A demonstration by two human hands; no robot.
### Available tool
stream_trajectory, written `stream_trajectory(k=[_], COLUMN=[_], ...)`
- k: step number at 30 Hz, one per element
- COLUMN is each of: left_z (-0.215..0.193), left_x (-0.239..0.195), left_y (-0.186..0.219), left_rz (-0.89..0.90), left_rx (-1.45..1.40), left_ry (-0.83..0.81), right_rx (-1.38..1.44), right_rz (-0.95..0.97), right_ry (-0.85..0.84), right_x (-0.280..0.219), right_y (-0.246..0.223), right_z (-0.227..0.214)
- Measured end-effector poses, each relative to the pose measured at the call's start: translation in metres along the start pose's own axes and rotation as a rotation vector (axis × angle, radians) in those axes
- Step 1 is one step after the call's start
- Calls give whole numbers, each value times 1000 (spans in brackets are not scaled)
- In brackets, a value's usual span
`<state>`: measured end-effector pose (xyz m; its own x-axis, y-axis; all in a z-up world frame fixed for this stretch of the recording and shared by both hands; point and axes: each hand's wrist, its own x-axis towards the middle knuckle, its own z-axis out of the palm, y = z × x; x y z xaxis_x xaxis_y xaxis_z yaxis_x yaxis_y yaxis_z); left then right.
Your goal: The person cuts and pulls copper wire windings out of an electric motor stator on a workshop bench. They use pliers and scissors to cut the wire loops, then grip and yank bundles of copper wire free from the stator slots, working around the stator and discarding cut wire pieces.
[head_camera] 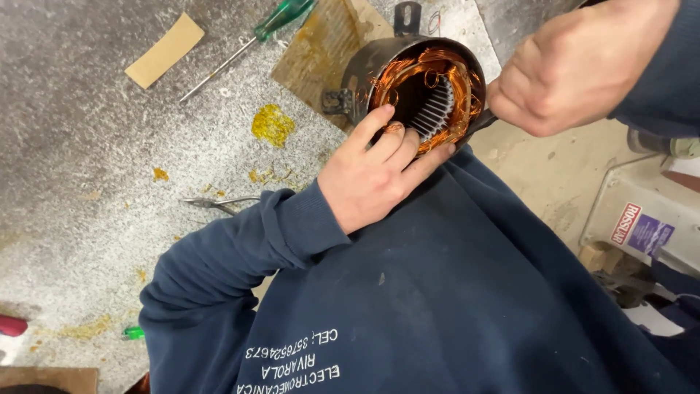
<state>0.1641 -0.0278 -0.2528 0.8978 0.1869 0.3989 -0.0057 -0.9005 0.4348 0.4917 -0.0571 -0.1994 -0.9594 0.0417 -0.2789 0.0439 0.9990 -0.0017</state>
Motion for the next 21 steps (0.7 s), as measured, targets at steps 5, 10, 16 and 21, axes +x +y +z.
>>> stream_trajectory(k=[5,10,16,21], left_z=[-1,2,3,-7], left_x=[1,-2,1,7], left_y=[-2,-2,-3,1], left_rz=[-13,-3,26,34], left_rx=[-35,-22,-49,-38], left_ry=[-13,-6,-11,-51], right_rx=[85,138,464,521], right_rz=[14,127,867,1100], right_ry=[-15,-23,284,238], right_x=[-6,-7,-66,-53], right_y=[1,6,-120,-157], right_z=[-4,-30,-67,-95])
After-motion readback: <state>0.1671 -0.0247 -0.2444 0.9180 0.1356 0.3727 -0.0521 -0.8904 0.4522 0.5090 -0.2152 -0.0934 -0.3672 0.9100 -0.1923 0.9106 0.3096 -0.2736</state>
